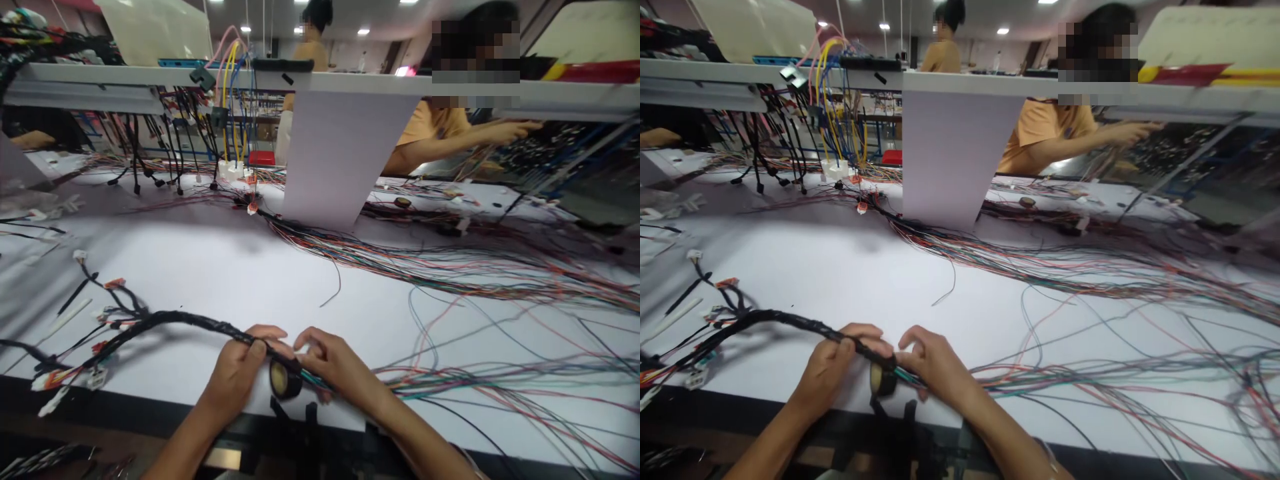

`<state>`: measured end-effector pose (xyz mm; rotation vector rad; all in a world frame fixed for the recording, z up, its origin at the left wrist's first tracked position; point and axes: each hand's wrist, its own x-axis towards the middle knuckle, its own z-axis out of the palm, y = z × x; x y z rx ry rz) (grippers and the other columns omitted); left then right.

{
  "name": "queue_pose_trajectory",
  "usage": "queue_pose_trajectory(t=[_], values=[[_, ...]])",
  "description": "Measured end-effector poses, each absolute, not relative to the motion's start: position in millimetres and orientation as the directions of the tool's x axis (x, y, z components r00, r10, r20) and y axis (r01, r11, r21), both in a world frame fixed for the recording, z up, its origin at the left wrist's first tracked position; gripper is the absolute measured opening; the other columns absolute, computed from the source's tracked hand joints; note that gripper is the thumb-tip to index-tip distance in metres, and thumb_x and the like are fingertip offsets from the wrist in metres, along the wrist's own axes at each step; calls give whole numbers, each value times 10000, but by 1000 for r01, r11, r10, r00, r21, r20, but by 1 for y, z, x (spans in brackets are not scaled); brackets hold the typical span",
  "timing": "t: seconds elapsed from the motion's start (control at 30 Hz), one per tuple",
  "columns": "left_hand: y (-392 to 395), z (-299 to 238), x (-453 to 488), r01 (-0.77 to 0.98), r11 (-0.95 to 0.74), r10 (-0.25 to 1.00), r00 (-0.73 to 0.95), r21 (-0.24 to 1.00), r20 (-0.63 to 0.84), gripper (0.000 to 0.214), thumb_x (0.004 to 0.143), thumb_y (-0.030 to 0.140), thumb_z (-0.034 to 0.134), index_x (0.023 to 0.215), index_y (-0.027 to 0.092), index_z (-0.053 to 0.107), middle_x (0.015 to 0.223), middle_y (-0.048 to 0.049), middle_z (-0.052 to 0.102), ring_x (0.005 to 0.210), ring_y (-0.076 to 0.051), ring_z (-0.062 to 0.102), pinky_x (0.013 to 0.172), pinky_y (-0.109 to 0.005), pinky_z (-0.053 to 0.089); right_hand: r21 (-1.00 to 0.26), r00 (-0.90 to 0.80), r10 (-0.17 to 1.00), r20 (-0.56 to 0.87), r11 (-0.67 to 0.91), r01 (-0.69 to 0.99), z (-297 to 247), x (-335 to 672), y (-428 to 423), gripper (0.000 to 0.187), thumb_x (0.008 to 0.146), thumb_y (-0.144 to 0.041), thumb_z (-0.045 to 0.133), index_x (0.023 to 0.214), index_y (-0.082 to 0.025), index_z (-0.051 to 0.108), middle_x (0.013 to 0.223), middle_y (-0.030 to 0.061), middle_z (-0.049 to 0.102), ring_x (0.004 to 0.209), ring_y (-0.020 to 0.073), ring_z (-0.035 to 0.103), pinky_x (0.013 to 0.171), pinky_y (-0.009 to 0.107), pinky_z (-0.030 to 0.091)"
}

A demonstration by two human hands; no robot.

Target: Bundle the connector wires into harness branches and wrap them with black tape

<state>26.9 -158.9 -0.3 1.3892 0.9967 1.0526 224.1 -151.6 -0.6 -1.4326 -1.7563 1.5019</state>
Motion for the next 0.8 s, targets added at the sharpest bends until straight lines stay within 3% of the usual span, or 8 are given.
queue_pose_trajectory(t=[0.1, 0.17, 0.23, 0.3, 0.37, 0.53, 0.67, 0.8], values=[[-156, 0, 34, 44, 120, 989, 87, 992, -123, 439, 876, 509, 439, 951, 151, 682, 702, -62, 690, 588, -174, 629, 574, -280, 508, -805, -290, 925, 244, 360, 471, 14, 219, -173, 199, 893, -210, 389, 1040, -192, 522, 876, 54, 659, 809, 171, 644, 720, 302, 519], [-156, 2, 40, -21, 219, 976, 3, 976, -219, 442, 843, 527, 487, 965, 141, 664, 628, -33, 666, 471, -141, 576, 475, -246, 470, -529, -395, 747, 534, 660, 534, 22, 209, -186, 266, 875, -211, 419, 1124, -199, 513, 1086, 84, 634, 1067, 206, 561, 955, 389, 427], [-157, 6, 45, -112, 244, 967, -49, 963, -251, 421, 812, 525, 540, 910, 136, 668, 606, -18, 653, 444, -118, 548, 460, -222, 449, -197, -570, 536, 622, 812, 549, 26, 197, -192, 254, 854, -198, 462, 1090, -174, 555, 1081, 82, 643, 1148, 222, 493, 1081, 419, 283], [-159, 10, 49, -229, 242, 960, -82, 943, -266, 396, 779, 517, 591, 863, 138, 667, 559, 0, 626, 451, -109, 542, 473, -208, 443, 15, -695, 451, 560, 833, 553, 27, 186, -191, 209, 841, -132, 461, 999, -140, 599, 1002, 78, 666, 1119, 225, 494, 1124, 410, 184], [-161, 12, 53, -342, 269, 954, -32, 900, -298, 390, 745, 509, 638, 842, 132, 666, 552, -2, 621, 480, -115, 555, 493, -206, 445, 71, -773, 458, 439, 840, 538, 32, 182, -186, 195, 826, -95, 460, 943, -119, 613, 945, 79, 668, 1042, 231, 519, 1118, 400, 182], [-169, 7, 61, -391, 401, 914, 224, 828, -338, 346, 761, 453, 646, 780, 111, 694, 617, -49, 653, 551, -145, 574, 513, -223, 433, -9, -831, 512, 218, 852, 523, 55, 198, -168, 161, 802, -153, 538, 948, -139, 605, 875, 63, 649, 867, 215, 544, 997, 383, 321], [-172, 5, 59, -267, 228, 968, 169, 936, -187, 288, 818, 394, 581, 765, 136, 697, 769, -65, 661, 755, -194, 601, 745, -286, 467, -98, -697, 713, 75, 701, 706, 65, 225, -150, 135, 858, -184, 500, 892, -171, 629, 681, 30, 610, 701, 181, 537, 923, 417, 328], [-172, 7, 52, -117, 58, 990, 133, 991, -42, 228, 825, 360, 565, 753, 167, 661, 797, -40, 600, 772, -185, 571, 728, -274, 450, -291, -682, 731, -35, 645, 706, 64, 231, -142, 191, 920, -292, 488, 901, -209, 659, 731, 28, 633, 744, 174, 553, 818, 356, 345]])
